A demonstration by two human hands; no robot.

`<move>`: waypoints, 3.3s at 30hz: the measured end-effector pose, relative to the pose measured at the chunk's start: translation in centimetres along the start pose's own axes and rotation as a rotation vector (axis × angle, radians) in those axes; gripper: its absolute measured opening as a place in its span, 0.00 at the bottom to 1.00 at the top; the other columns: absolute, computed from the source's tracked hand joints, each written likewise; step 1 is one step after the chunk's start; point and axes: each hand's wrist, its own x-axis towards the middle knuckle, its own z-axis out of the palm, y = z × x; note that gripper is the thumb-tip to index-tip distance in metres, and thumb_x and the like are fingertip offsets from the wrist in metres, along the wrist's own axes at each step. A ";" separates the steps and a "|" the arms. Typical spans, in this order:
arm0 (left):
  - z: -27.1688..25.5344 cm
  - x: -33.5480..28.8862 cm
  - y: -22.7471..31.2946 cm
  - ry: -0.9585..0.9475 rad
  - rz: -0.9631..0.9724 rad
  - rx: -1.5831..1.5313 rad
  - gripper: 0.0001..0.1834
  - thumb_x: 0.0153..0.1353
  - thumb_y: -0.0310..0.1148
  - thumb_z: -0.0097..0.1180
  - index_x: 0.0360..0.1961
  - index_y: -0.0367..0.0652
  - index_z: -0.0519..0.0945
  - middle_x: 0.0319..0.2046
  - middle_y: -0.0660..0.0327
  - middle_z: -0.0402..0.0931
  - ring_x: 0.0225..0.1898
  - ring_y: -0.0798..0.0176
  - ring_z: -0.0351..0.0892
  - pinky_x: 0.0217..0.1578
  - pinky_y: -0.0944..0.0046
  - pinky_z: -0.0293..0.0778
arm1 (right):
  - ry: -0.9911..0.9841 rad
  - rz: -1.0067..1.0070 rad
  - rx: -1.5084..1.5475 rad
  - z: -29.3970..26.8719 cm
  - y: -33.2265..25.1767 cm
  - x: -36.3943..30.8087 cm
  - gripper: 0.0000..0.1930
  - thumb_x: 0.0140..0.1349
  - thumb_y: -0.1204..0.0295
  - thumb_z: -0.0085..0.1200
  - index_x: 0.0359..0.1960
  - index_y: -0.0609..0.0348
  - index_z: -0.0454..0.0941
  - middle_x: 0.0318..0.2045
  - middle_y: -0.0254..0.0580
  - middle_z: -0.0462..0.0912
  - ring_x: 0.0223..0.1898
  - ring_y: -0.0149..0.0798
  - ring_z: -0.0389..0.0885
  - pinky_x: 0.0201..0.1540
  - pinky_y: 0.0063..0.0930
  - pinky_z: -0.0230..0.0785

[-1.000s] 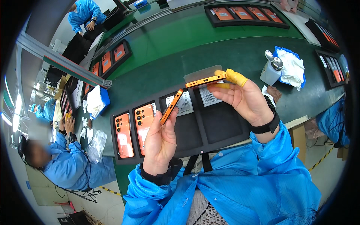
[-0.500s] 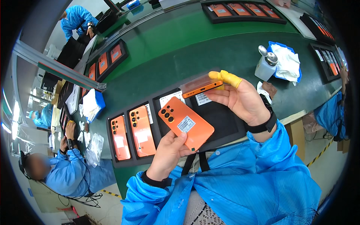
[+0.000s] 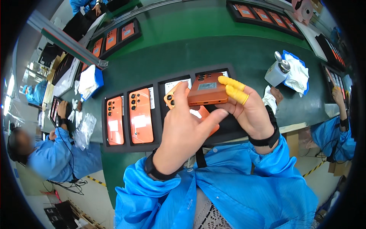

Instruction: Cleaning the camera lenses of multiple orange smartphones arranged in a tray using a white cloth.

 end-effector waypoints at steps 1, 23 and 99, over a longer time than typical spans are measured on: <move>0.4 0.2 -0.8 -0.005 0.032 0.116 0.45 0.49 0.52 0.70 0.54 0.25 0.62 0.30 0.49 0.79 0.25 0.56 0.82 0.27 0.61 0.76 | 0.000 -0.018 0.013 0.1 0.3 -0.3 0.18 0.68 0.72 0.50 0.57 0.65 0.70 0.50 0.46 0.78 0.49 0.38 0.80 0.53 0.31 0.75; -2.1 0.2 -4.3 0.287 -0.195 -0.332 0.11 0.68 0.27 0.45 0.50 0.37 0.66 0.29 0.58 0.74 0.28 0.67 0.79 0.26 0.70 0.77 | 0.011 0.004 0.192 -1.5 0.7 -0.5 0.19 0.66 0.74 0.50 0.57 0.68 0.69 0.49 0.49 0.78 0.50 0.43 0.80 0.53 0.36 0.76; -1.8 0.6 -4.7 -0.006 -0.100 0.478 0.13 0.61 0.34 0.56 0.32 0.31 0.78 0.17 0.45 0.75 0.21 0.41 0.77 0.23 0.53 0.72 | -0.091 0.067 0.323 -3.2 5.1 -1.4 0.31 0.53 0.70 0.50 0.62 0.57 0.63 0.37 0.35 0.74 0.35 0.36 0.71 0.35 0.31 0.64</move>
